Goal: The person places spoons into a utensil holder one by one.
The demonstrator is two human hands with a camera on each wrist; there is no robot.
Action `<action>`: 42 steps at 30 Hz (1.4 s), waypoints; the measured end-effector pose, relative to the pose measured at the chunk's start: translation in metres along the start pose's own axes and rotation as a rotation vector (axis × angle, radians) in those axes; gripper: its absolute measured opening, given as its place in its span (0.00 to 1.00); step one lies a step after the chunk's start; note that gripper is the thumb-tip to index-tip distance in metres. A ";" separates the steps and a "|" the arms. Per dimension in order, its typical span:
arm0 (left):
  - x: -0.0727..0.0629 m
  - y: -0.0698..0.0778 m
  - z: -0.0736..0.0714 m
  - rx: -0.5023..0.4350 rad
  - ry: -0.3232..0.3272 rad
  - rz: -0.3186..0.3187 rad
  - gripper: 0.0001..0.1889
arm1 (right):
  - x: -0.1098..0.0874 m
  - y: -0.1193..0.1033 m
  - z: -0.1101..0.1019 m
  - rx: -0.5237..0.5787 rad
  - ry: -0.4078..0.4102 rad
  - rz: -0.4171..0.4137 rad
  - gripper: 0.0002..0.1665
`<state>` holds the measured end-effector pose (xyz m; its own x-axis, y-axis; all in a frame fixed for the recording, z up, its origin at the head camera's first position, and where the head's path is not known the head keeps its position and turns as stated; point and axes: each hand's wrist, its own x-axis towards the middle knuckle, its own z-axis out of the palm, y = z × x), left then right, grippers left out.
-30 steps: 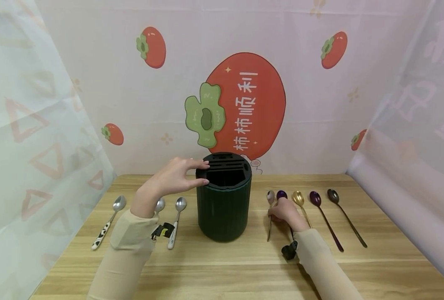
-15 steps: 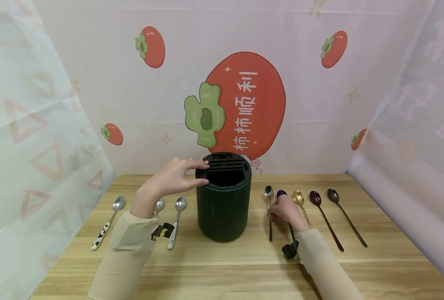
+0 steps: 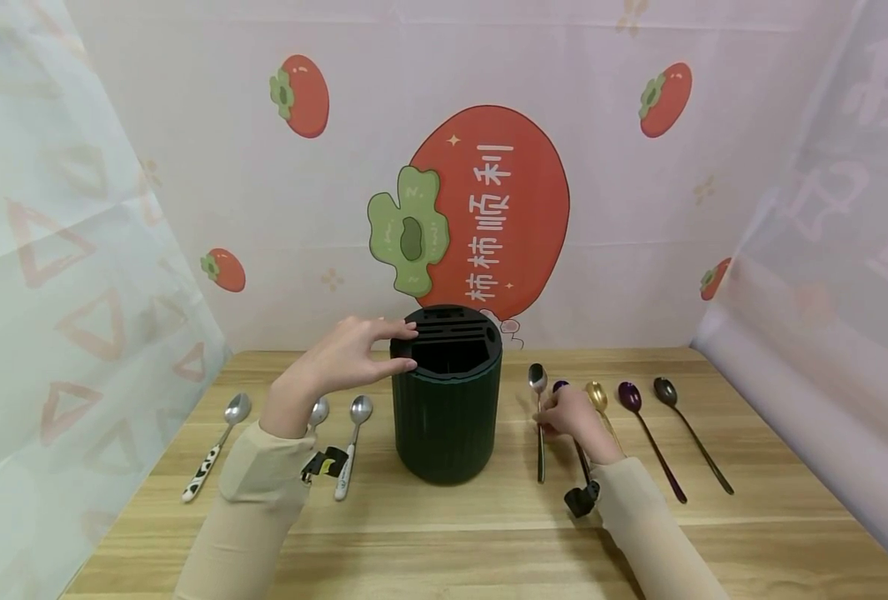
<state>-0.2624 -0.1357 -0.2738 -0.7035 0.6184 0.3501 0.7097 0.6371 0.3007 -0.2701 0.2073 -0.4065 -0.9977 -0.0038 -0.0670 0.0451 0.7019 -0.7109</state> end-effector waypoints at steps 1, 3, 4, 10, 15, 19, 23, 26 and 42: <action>0.000 0.000 0.000 0.000 -0.002 -0.002 0.22 | 0.000 -0.001 0.000 0.007 0.004 0.000 0.08; 0.000 0.000 0.000 -0.001 -0.004 -0.007 0.23 | 0.000 -0.002 -0.001 0.020 0.004 -0.007 0.07; 0.000 0.000 0.000 -0.001 -0.003 -0.004 0.23 | 0.000 -0.003 -0.001 0.022 0.004 -0.013 0.06; 0.000 -0.001 0.001 -0.005 0.008 0.013 0.23 | -0.003 -0.010 -0.005 0.037 0.015 -0.014 0.07; 0.000 0.000 0.000 -0.008 0.008 0.009 0.23 | -0.007 -0.018 -0.008 0.036 0.025 -0.025 0.08; -0.001 0.000 0.001 -0.009 0.012 0.009 0.23 | -0.009 -0.021 -0.011 0.014 0.042 -0.047 0.08; -0.001 0.000 0.001 -0.004 0.012 0.010 0.24 | -0.011 -0.024 -0.013 0.024 0.055 -0.054 0.07; -0.001 0.000 0.000 -0.002 0.009 0.007 0.24 | -0.014 -0.027 -0.014 0.024 0.071 -0.070 0.07; -0.001 0.000 0.001 -0.007 0.006 -0.002 0.24 | -0.023 -0.048 -0.036 0.032 0.148 -0.142 0.08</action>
<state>-0.2615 -0.1356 -0.2753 -0.7045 0.6147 0.3546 0.7087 0.6350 0.3073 -0.2508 0.1991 -0.3452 -0.9905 0.0055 0.1377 -0.0974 0.6789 -0.7277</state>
